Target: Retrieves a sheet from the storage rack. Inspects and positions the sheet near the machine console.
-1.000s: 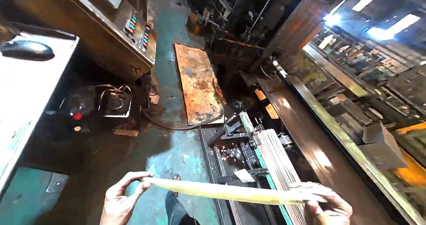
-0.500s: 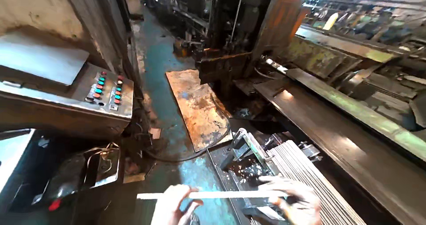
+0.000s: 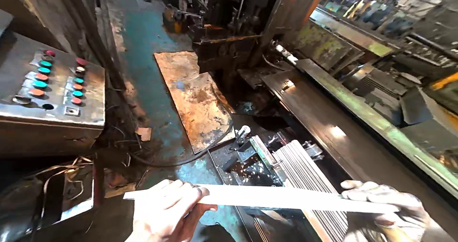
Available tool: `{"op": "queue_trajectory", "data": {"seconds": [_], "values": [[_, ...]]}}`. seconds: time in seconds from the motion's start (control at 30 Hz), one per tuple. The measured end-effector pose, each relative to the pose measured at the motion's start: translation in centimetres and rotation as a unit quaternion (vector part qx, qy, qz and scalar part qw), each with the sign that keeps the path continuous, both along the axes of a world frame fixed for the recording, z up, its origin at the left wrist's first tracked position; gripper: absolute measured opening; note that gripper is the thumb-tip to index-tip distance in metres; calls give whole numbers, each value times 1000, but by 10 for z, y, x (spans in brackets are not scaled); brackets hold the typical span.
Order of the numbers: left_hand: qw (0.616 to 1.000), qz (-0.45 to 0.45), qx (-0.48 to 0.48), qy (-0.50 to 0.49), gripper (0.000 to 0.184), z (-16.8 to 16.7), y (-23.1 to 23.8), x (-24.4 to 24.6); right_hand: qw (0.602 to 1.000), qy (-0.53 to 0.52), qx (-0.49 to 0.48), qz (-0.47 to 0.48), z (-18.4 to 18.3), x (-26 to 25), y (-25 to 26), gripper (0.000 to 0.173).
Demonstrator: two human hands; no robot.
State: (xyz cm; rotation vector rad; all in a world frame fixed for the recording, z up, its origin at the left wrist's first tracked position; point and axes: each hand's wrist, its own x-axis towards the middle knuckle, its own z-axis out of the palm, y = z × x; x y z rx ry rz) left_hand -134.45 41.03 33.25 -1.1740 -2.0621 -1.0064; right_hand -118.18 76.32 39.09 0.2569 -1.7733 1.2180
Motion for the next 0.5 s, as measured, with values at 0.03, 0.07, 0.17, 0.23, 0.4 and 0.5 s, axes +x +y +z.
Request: {"op": "queue_trajectory", "data": {"seconds": [0.03, 0.07, 0.17, 0.23, 0.4, 0.5], "values": [[1000, -7, -1, -5, 30, 1, -1, -7, 1000, -7, 13, -13, 4, -3, -4, 14], [1000, -14, -1, -11, 29, 2, -2, -14, 1000, -7, 18, -13, 5, -5, -5, 15], [999, -37, 9, -25, 30, -1, -8, -34, 999, -22, 28, -34, 4, -6, -10, 14], [998, -46, 14, -31, 31, -5, -14, -43, 997, -39, 26, -58, 15, -12, -28, 14], [997, -54, 23, -41, 33, -8, -29, -58, 993, -52, 82, -72, 29, -28, -45, 16], [997, -52, 29, -51, 33, -10, -37, -65, 992, -62, 107, -39, 31, -36, -46, 12]]}}
